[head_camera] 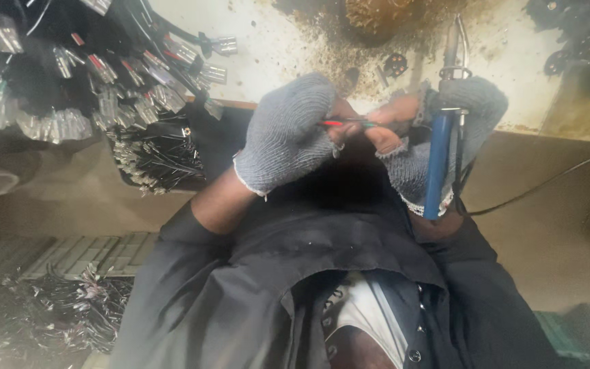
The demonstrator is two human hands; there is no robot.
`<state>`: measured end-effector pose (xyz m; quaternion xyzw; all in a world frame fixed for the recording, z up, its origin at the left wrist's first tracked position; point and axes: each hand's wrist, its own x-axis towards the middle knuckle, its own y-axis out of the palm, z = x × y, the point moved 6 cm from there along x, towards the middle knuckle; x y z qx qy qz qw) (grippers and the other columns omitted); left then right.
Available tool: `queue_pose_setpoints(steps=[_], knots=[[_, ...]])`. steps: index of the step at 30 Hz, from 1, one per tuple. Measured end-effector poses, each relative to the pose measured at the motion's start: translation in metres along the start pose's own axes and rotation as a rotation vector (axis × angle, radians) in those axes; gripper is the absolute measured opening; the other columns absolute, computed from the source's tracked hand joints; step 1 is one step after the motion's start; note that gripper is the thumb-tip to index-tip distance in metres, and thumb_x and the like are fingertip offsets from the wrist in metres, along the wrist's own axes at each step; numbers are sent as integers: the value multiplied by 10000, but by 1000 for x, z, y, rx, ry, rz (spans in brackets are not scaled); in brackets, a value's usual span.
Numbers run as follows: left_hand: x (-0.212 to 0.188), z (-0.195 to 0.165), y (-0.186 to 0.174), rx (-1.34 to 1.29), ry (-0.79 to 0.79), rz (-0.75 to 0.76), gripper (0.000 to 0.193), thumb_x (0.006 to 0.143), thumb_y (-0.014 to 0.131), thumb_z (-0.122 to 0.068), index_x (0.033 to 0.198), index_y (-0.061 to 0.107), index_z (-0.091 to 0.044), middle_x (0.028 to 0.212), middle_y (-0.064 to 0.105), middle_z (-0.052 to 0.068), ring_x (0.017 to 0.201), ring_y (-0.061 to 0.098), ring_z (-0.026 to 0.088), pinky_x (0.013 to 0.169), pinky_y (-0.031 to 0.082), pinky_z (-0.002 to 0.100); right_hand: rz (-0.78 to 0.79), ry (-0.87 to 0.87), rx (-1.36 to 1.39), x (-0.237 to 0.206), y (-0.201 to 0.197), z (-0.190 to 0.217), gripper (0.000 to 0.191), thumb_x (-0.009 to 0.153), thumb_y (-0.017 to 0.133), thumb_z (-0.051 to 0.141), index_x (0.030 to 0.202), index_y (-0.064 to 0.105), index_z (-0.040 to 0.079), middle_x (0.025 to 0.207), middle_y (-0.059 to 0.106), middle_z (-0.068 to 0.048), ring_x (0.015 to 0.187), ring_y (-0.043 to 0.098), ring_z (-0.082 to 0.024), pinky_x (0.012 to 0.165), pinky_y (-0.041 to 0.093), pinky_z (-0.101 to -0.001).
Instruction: The person holds a soldering iron in one hand and wire ends in the other, tinning the stripped copper tips of red and other colored wires with solder at a cluttered workbench. They repeatedly reposition each wire, apply the hot iron to the exposed strands, and set finished wires aside among bundles of similar wired connectors.
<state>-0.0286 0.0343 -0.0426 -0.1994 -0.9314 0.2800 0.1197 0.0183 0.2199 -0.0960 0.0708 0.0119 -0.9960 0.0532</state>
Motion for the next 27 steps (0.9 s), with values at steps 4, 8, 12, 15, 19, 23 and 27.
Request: queue_pose_setpoints(steps=[4,8,12,15,19,23,27], knots=[[2,1,-1,-49,27,-23,134,862,792,-149,968,711,-131,889,604,75,795,623,293,682,489,407,-17,-20,-27,1,-1,-2,169,1040,776,145,1132,682,39,1052,699,-66,952,668,-151,862,543,-267],[-1,6,1,-93,22,3,138,860,800,-151,965,712,-138,883,612,58,799,630,276,686,493,394,-13,-34,-31,1,-1,-3,171,1043,780,157,1120,687,36,1032,696,-66,933,666,-153,846,537,-266],[-1,5,3,-78,70,-38,154,875,826,-134,956,695,-146,903,658,23,826,647,261,705,505,383,-34,-38,-51,3,-1,-2,176,1046,784,169,1109,693,33,1012,692,-66,914,664,-154,831,532,-265],[0,2,4,56,98,-33,183,816,854,-126,881,684,-148,804,591,57,776,625,274,660,484,399,-30,-48,-51,6,1,3,180,1048,787,178,1100,697,31,997,690,-66,900,663,-155,819,527,-264],[4,-6,-7,23,172,-99,207,832,862,-116,895,665,-131,819,606,36,752,628,260,649,484,391,-53,-71,-54,14,-3,13,189,1051,791,190,1088,702,28,977,686,-66,881,661,-157,804,522,-262],[23,6,-22,111,10,-230,200,850,834,-92,889,639,-108,850,616,65,768,649,257,677,509,363,-293,-136,-268,23,-25,32,199,1054,795,202,1076,708,25,957,683,-66,862,659,-158,788,516,-261],[43,31,-24,-327,-262,-323,119,901,719,-100,974,633,-61,934,629,65,829,719,191,717,618,294,-270,-181,-474,35,-22,48,211,1057,799,214,1064,713,22,937,680,-66,843,658,-160,773,510,-260]])
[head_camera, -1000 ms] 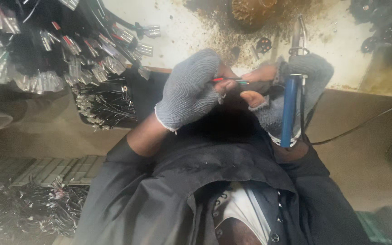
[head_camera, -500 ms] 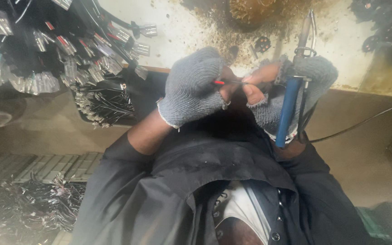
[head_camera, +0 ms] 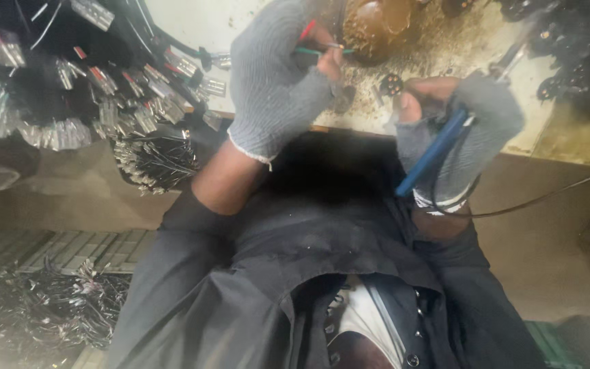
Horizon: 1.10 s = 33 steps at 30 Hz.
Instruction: The person holds a soldering iron in one hand and wire ends in the other, tinning the stripped copper tips of red and other colored wires with solder at a cluttered workbench. They repeatedly reposition each wire, apply the hot iron to the exposed strands, and set finished wires aside among bundles of similar wired connectors.
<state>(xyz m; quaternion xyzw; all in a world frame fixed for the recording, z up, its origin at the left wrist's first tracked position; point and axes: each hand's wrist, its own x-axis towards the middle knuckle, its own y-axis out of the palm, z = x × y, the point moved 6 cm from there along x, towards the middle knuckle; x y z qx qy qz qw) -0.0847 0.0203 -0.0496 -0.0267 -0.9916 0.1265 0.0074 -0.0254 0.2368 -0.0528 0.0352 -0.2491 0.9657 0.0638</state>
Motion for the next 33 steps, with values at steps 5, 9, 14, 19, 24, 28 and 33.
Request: queue_pose_setpoints(steps=[5,9,14,19,24,28,33], knots=[[7,-7,7,278,156,12,107,933,776,-76,954,679,-37,907,646,76,799,694,187,693,585,298,124,-2,69,16,5,14,219,1034,666,219,1131,685,25,1020,707,-77,944,686,-219,868,535,-320],[5,0,9,257,99,27,106,944,773,-103,980,686,-54,921,635,84,832,706,206,745,596,311,207,-38,-162,17,4,21,211,1007,694,187,1146,756,41,925,716,-88,822,670,-244,791,503,-362],[0,-8,4,382,233,11,121,900,796,-101,961,691,-92,865,613,81,797,642,263,725,515,354,235,-123,-218,11,4,21,177,1014,741,213,1127,738,77,983,719,-88,906,673,-251,852,503,-339],[-22,-15,-10,427,271,145,181,803,842,-150,879,680,-122,814,555,80,761,594,269,673,462,394,210,-281,-195,9,8,26,238,959,864,246,1022,718,69,958,736,-63,818,652,-234,799,477,-352],[-39,-9,-5,383,282,217,175,869,862,-219,896,693,-183,834,562,39,811,610,273,662,477,385,249,-134,-149,3,13,21,299,939,937,302,973,730,89,852,693,-36,764,619,-221,747,460,-324],[-40,-5,9,458,339,223,189,823,844,-221,916,683,-182,848,568,51,800,626,281,686,483,416,186,-241,-139,-2,8,23,332,927,951,266,1098,754,60,923,711,-77,812,624,-246,793,468,-369],[-37,-10,16,566,374,216,240,765,831,-203,902,644,-139,831,578,68,740,618,291,634,474,420,252,-249,-226,2,12,21,275,970,905,279,1099,751,91,1017,755,-52,905,657,-218,845,501,-322]])
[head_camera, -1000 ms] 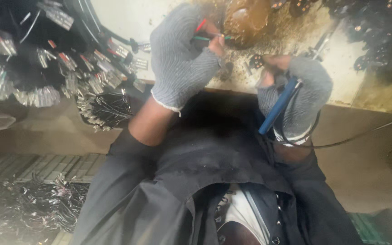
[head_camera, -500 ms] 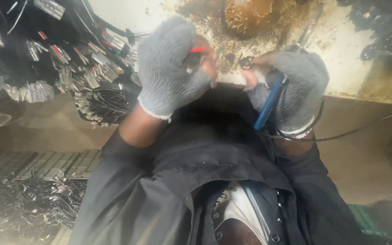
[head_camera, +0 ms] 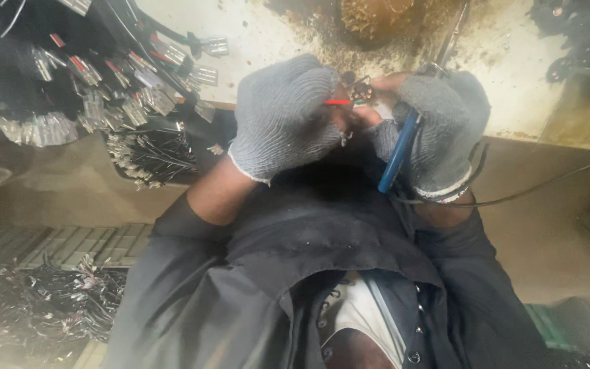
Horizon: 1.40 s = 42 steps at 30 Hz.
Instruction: The person holds a soldering iron in one hand and wire ends in the other, tinning the stripped copper tips of red and other colored wires with solder at a cluttered workbench. They repeatedly reposition each wire, apply the hot iron to the exposed strands, and set finished wires aside among bundles of similar wired connectors.
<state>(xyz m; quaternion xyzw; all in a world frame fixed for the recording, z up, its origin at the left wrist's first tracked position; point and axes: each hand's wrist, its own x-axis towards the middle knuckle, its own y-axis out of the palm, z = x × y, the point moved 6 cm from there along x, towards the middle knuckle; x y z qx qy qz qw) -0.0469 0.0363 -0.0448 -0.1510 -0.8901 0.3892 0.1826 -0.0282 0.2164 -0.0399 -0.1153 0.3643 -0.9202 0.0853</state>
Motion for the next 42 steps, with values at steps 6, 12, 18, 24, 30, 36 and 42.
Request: queue_pose_setpoints(steps=[6,12,18,24,30,36,42], knots=[[3,-5,1,21,42,34,278,824,826,-187,1044,665,-134,897,598,54,793,640,283,676,496,416,-82,292,473,-20,-3,-21,574,848,748,658,1033,738,116,828,596,11,812,599,-133,755,467,-296],[1,-5,1,-14,31,22,295,783,813,-187,1034,665,-134,895,599,54,792,635,293,668,488,425,-74,159,-4,-61,2,-41,686,815,538,760,928,671,97,840,577,-80,799,552,-259,718,403,-388],[2,-6,6,45,24,32,253,734,825,-203,882,622,-176,816,565,52,730,617,282,621,469,427,-41,16,-63,-66,3,-40,592,1047,594,646,1040,729,70,938,631,-102,917,612,-306,807,458,-431],[-1,-7,7,36,43,10,252,798,822,-204,952,626,-164,859,564,48,763,619,272,649,476,416,-77,-39,-1,-58,2,-32,450,984,704,521,1005,740,74,921,645,-96,886,618,-311,793,456,-437],[-4,-6,10,44,41,10,254,783,822,-205,959,641,-175,844,565,45,750,610,273,645,472,420,-48,-134,60,-63,1,-29,178,993,729,242,998,766,68,870,661,-81,845,630,-301,796,491,-431],[-5,-5,11,6,36,20,281,780,820,-183,1003,651,-153,863,569,56,770,609,287,666,478,426,-32,-144,98,-66,13,-37,211,1009,711,244,1077,773,54,919,696,-97,874,667,-297,806,534,-430],[-4,-3,12,-3,27,63,295,740,818,-204,980,655,-144,866,585,54,764,613,287,648,475,429,95,-152,-1,-53,0,-20,191,950,747,221,1053,774,62,843,674,-89,804,659,-307,765,505,-461]])
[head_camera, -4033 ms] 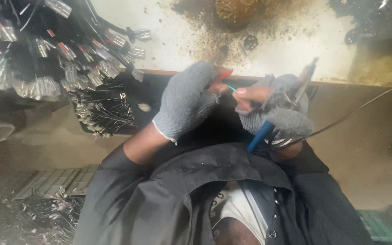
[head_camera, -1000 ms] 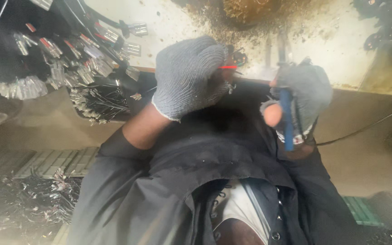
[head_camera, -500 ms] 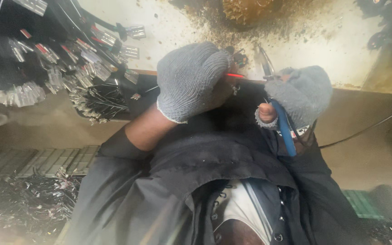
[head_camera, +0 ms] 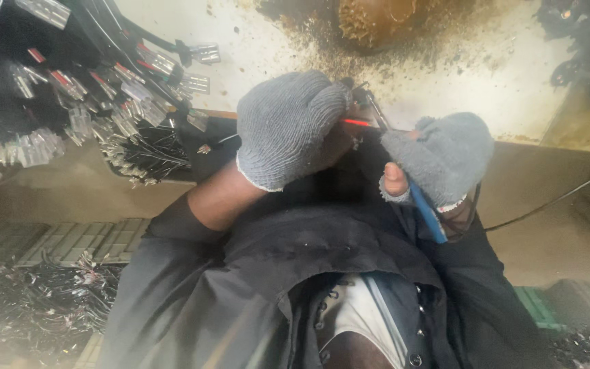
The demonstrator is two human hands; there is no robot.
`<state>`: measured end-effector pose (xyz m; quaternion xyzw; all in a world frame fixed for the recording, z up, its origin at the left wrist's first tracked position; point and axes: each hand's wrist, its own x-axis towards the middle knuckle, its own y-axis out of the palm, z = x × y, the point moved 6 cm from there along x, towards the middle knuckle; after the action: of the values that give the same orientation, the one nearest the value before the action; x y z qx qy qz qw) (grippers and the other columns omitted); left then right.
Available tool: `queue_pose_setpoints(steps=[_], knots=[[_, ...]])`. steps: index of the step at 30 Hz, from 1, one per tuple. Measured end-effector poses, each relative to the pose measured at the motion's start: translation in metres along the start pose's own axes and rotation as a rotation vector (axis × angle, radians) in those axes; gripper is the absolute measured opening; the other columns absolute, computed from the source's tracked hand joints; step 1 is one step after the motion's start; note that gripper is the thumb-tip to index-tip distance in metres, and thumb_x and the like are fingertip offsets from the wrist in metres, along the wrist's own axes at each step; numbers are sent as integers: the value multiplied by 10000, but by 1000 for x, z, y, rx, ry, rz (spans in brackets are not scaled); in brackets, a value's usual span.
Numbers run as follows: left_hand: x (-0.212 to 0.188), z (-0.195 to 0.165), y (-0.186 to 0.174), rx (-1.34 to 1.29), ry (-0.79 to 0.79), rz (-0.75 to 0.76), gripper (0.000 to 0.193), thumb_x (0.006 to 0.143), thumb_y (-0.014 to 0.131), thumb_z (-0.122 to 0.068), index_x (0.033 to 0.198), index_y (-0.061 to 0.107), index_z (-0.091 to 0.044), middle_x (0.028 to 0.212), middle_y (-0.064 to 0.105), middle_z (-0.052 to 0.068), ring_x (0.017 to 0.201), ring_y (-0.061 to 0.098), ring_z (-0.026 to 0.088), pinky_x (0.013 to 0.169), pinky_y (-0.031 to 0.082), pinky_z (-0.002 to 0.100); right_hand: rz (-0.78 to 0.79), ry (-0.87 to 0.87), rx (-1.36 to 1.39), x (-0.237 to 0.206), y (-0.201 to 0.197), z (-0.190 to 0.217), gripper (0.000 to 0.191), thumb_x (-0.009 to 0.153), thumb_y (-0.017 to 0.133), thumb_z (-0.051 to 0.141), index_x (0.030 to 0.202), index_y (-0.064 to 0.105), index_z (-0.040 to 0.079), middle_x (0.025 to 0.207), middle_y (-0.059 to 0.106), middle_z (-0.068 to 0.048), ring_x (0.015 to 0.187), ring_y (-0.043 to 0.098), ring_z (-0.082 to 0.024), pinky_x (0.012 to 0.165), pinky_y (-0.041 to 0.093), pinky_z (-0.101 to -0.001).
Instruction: The person holds a soldering iron in one hand and wire ends in the other, tinning the stripped copper tips of red and other colored wires with solder at a cluttered workbench. They repeatedly reposition each wire, apply the hot iron to the exposed strands, and set finished wires aside among bundles of similar wired connectors.
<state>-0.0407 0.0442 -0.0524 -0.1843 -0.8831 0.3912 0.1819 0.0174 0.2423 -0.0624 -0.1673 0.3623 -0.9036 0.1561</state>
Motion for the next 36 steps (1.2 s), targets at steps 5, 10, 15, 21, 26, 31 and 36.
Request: queue_pose_setpoints(steps=[5,10,15,21,26,31,36], knots=[[3,0,-1,-25,-9,5,254,763,818,-198,944,654,-128,877,592,64,765,618,298,653,480,431,25,-40,63,7,8,3,204,839,813,78,1030,772,20,783,678,-64,721,640,-230,668,491,-391],[6,0,1,-10,-28,31,256,770,825,-242,933,659,-134,851,589,61,748,626,293,644,491,427,24,-15,229,-6,16,-9,213,862,825,-7,1056,742,-35,811,700,-49,726,661,-143,653,521,-297],[5,-1,-4,3,-14,-3,263,759,820,-228,947,660,-136,868,598,66,750,626,294,638,484,428,240,582,759,-17,30,-39,60,863,799,57,902,755,64,719,702,-4,624,671,-144,565,548,-276],[6,-2,0,-5,-8,16,270,755,824,-222,946,654,-135,865,585,63,756,621,289,639,480,421,-41,-85,17,4,0,-9,203,795,786,150,968,785,43,740,638,-85,707,638,-295,663,496,-434],[6,0,-2,-10,-20,27,264,754,836,-225,923,651,-140,859,588,59,750,621,288,641,483,419,83,19,187,-10,14,-15,80,910,774,76,972,783,25,723,671,-58,667,661,-207,619,512,-339],[5,1,-2,-48,-3,31,262,778,834,-218,946,655,-127,867,587,63,758,621,291,648,481,420,294,691,1021,-40,51,-45,65,921,753,93,915,745,28,768,714,-36,690,699,-115,630,598,-247],[5,2,1,-20,-12,37,254,802,841,-238,927,647,-134,851,582,60,741,619,285,640,483,419,229,752,1074,-45,49,-48,112,923,757,114,940,739,5,788,727,-35,703,711,-117,632,605,-266]])
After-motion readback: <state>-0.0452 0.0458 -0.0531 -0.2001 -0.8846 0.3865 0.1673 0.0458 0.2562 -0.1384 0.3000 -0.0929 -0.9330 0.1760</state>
